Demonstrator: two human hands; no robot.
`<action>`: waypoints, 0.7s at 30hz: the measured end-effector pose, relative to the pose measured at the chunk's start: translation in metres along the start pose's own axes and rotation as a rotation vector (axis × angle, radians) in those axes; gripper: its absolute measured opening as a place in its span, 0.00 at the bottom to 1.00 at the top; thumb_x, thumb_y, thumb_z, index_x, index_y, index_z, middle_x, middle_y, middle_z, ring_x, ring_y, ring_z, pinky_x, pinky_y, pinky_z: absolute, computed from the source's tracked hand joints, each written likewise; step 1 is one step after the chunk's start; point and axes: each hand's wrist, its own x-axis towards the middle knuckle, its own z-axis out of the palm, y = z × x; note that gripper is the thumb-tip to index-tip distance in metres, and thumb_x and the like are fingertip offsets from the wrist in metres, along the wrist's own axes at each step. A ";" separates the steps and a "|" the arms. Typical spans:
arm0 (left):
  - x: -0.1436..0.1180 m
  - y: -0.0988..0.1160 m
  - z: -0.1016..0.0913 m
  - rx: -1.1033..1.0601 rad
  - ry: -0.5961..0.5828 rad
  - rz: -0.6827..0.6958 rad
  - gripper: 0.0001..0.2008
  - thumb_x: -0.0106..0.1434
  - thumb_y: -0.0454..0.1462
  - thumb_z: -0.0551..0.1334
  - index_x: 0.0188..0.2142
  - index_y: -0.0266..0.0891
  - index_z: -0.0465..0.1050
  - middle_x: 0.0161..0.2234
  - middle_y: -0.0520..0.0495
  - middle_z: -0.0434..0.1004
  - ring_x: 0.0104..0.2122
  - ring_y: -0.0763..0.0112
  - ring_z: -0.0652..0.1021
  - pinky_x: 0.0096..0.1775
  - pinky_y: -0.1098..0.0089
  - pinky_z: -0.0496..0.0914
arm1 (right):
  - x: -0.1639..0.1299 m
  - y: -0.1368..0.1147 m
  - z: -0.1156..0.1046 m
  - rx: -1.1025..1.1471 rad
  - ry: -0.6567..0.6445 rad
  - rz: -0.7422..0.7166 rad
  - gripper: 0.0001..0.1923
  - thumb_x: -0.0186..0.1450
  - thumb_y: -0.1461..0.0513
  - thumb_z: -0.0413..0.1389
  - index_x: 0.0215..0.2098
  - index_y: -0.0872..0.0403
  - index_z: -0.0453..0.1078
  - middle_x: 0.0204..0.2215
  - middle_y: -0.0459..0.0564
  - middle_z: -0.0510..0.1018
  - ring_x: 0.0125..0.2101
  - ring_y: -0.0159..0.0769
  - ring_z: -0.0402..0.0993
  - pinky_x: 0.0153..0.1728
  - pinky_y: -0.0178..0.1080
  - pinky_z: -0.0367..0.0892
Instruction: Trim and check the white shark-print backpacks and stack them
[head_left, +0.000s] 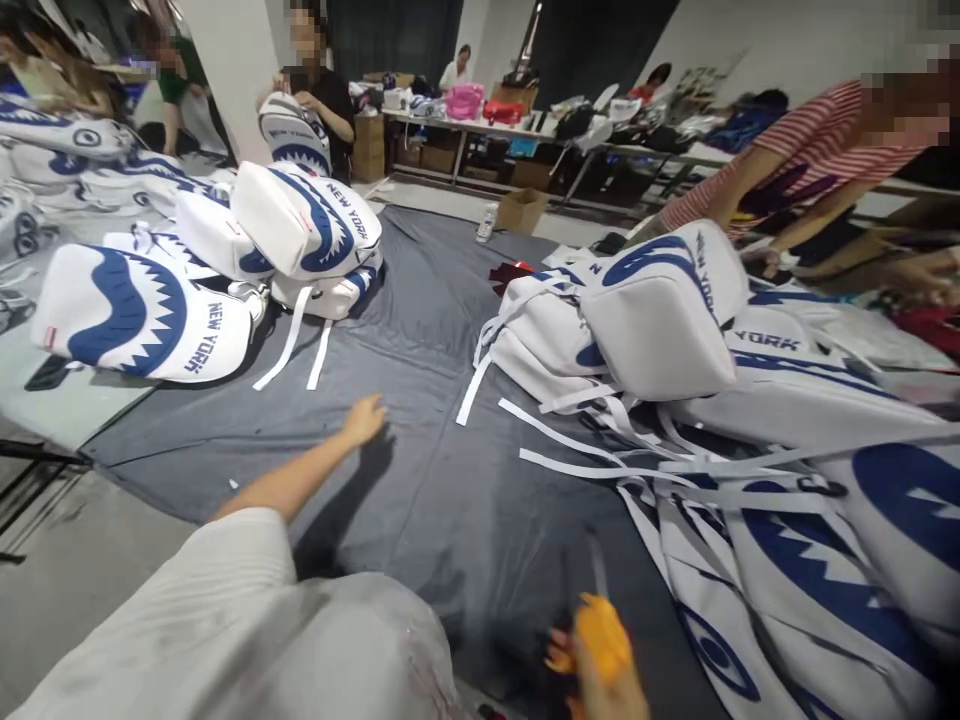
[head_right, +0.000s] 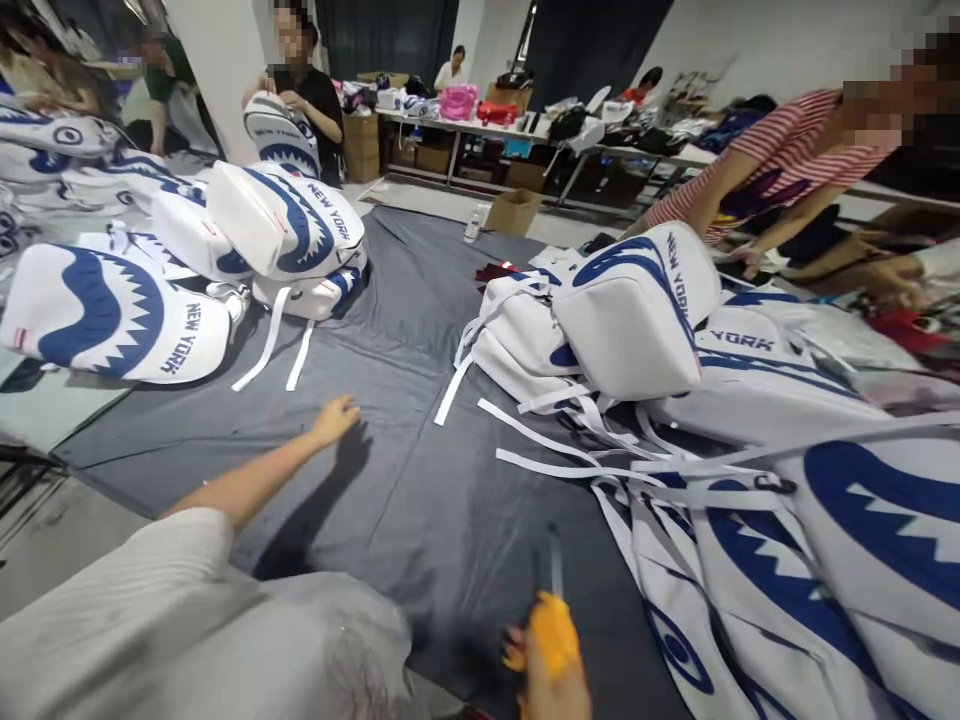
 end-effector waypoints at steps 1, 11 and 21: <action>0.014 -0.019 -0.018 0.006 0.043 -0.037 0.22 0.68 0.35 0.55 0.61 0.32 0.68 0.61 0.33 0.71 0.62 0.54 0.71 0.64 0.56 0.63 | -0.005 -0.010 0.023 0.058 -0.078 0.022 0.38 0.51 0.37 0.57 0.50 0.53 0.67 0.30 0.51 0.81 0.27 0.45 0.79 0.18 0.37 0.67; 0.142 -0.134 -0.139 -0.005 0.336 0.082 0.28 0.65 0.39 0.57 0.64 0.34 0.62 0.65 0.36 0.64 0.67 0.56 0.63 0.68 0.55 0.55 | 0.031 -0.172 0.188 0.026 -0.195 0.056 0.29 0.57 0.46 0.56 0.50 0.53 0.61 0.27 0.47 0.80 0.23 0.38 0.77 0.14 0.31 0.57; 0.300 -0.090 -0.184 -0.007 0.343 -0.340 0.52 0.62 0.57 0.63 0.70 0.27 0.41 0.71 0.23 0.46 0.70 0.47 0.56 0.64 0.55 0.61 | 0.001 -0.096 0.260 0.033 -0.343 0.152 0.36 0.46 0.36 0.62 0.41 0.50 0.64 0.18 0.43 0.75 0.17 0.37 0.71 0.16 0.36 0.62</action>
